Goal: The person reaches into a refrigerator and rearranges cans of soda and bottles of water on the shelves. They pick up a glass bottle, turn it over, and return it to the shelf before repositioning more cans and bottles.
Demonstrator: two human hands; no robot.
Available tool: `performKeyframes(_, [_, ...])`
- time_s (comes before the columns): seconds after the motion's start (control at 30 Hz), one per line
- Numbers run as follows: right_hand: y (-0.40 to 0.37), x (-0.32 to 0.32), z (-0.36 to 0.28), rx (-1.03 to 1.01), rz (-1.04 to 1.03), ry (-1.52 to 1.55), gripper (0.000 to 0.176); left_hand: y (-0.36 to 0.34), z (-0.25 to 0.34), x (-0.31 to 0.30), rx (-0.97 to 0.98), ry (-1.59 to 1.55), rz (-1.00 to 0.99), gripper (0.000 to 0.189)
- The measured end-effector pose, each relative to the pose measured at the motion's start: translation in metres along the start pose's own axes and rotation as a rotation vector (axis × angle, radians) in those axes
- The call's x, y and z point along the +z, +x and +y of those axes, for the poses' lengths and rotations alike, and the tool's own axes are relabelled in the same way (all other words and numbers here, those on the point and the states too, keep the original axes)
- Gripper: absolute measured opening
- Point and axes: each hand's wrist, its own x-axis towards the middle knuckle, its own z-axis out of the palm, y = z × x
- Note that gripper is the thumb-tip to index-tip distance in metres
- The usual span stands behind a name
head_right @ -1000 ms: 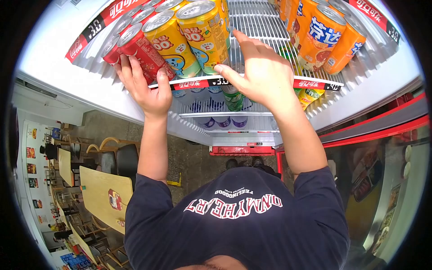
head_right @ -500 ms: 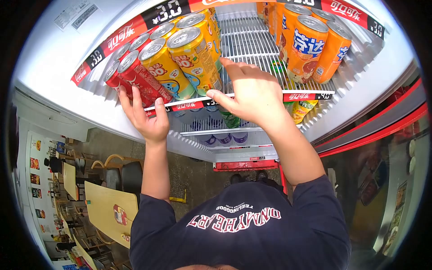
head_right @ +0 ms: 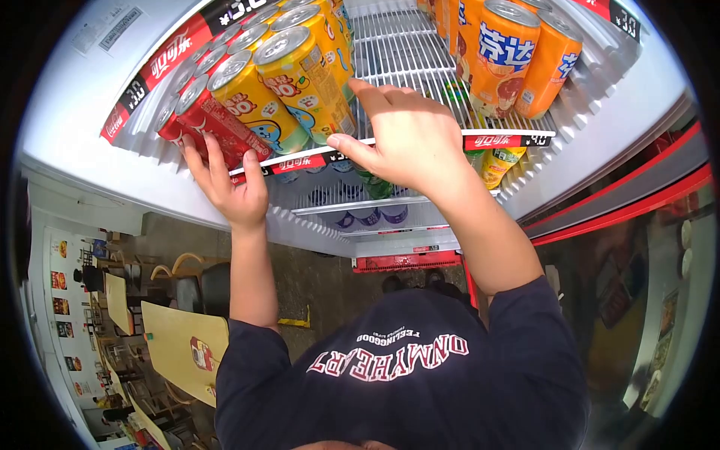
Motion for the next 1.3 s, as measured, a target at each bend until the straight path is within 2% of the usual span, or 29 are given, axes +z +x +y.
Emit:
performKeyframes(0.13, [-0.002, 0.004, 0.001, -0.026, 0.063, -0.025, 0.069, -0.001, -0.001, 0.003, 0.035, 0.024, 0.006, 0.064])
performKeyframes(0.43, [-0.002, 0.004, 0.003, -0.013, 0.018, -0.033, 0.071, 0.008, 0.008, -0.002, 0.022, -0.049, 0.069, 0.067])
performKeyframes(0.67, [-0.002, 0.004, -0.001, 0.006, 0.027, -0.014, 0.071, 0.056, 0.023, -0.016, 0.156, -0.018, 0.062, 0.064])
performKeyframes(0.8, [-0.002, -0.003, -0.003, 0.045, -0.026, 0.011, 0.071, 0.076, 0.045, -0.012, 0.269, -0.138, -0.053, 0.057])
performKeyframes(0.83, [-0.002, -0.005, -0.004, 0.056, -0.044, 0.017, 0.072, 0.083, 0.053, -0.013, 0.311, -0.052, -0.084, 0.055])
performKeyframes(0.93, [-0.003, -0.01, -0.006, 0.077, -0.081, 0.03, 0.072, 0.109, 0.07, -0.011, 0.326, -0.112, -0.211, 0.057])
performKeyframes(1.1, [-0.004, -0.005, -0.001, 0.03, -0.029, 0.043, 0.071, 0.137, 0.088, -0.006, 0.405, 0.073, -0.387, 0.058])
performKeyframes(1.2, [-0.005, -0.007, -0.002, 0.044, -0.035, 0.05, 0.071, 0.137, 0.092, 0.002, 0.354, 0.193, -0.482, 0.057])
performKeyframes(1.3, [-0.006, -0.006, 0.0, 0.058, -0.049, 0.082, 0.07, 0.135, 0.092, 0.003, 0.298, 0.099, -0.512, 0.056])
